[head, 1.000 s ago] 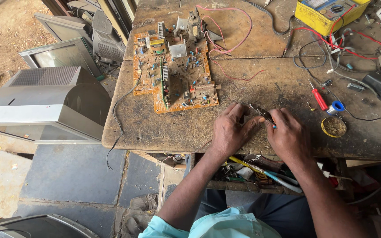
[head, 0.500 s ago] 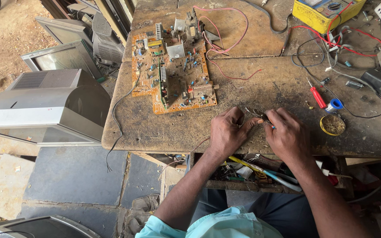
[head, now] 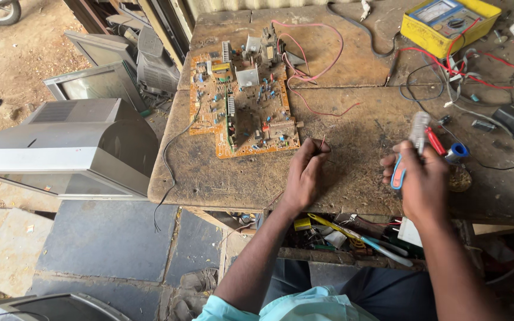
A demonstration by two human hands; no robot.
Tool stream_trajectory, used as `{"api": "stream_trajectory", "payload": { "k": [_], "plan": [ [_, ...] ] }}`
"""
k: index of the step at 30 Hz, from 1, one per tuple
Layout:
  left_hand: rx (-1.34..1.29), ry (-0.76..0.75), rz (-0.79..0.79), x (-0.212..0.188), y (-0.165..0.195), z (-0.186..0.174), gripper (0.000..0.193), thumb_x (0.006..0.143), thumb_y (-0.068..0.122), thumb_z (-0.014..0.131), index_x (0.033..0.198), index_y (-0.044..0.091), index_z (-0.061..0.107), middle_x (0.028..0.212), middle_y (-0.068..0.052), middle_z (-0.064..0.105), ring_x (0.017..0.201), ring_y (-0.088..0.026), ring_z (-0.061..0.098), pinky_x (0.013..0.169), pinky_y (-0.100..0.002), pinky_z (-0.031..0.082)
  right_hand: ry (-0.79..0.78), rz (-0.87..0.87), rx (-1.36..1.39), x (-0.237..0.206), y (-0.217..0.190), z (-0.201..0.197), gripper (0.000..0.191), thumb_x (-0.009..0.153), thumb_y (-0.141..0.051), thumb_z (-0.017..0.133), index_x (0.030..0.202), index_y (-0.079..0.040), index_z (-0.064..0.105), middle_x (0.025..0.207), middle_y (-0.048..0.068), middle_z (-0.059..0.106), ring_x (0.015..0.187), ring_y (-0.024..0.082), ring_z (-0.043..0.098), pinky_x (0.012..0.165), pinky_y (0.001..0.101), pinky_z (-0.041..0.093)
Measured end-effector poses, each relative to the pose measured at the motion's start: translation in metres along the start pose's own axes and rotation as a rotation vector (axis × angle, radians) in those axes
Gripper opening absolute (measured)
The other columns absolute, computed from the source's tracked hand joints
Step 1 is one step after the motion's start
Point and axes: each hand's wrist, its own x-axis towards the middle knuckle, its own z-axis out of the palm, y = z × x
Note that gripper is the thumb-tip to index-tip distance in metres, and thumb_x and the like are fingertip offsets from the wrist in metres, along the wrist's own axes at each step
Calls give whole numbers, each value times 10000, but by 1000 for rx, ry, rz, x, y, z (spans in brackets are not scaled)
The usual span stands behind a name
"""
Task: The person works at a cluttered repair bench on a television main circuit board. They strip and prepare wire ends with pliers, handle small components, use a multimeter with test leads on the board, and reposition the board and a smaller green board on the bench while working with a soldering iron.
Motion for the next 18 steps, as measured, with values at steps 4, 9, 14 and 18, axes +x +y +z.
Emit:
{"api": "stream_trajectory", "payload": {
  "k": [4,9,14,18],
  "plan": [
    [-102,-49,-188,2,-4,3,86,1061,133,549,1058,49,566,890,19,540,799,-61,489,718,-242,439,-29,266,444,3,-8,-14,147,1060,-293,598,1091,-152,626,929,32,695,765,180,694,562,316,494],
    [-127,-64,-163,-1,-6,5,89,1032,47,636,1011,62,551,934,11,611,878,-49,565,806,-234,482,-283,361,455,-5,-19,-18,140,1016,-157,655,1105,-50,639,984,111,681,741,145,630,569,276,479],
    [-471,-35,-220,-3,-7,7,118,1019,17,673,959,47,576,933,-47,702,871,-97,657,797,-276,554,-252,235,292,-14,-24,-5,234,907,-56,660,1139,-49,636,975,39,706,898,135,737,736,288,587],
    [-662,-22,-253,-2,-8,4,85,992,3,672,947,25,603,981,-80,736,912,-134,698,823,-289,582,-127,-58,-186,-18,-22,9,256,954,-106,713,1199,-43,676,929,37,737,767,153,604,664,329,440]
  ]
}}
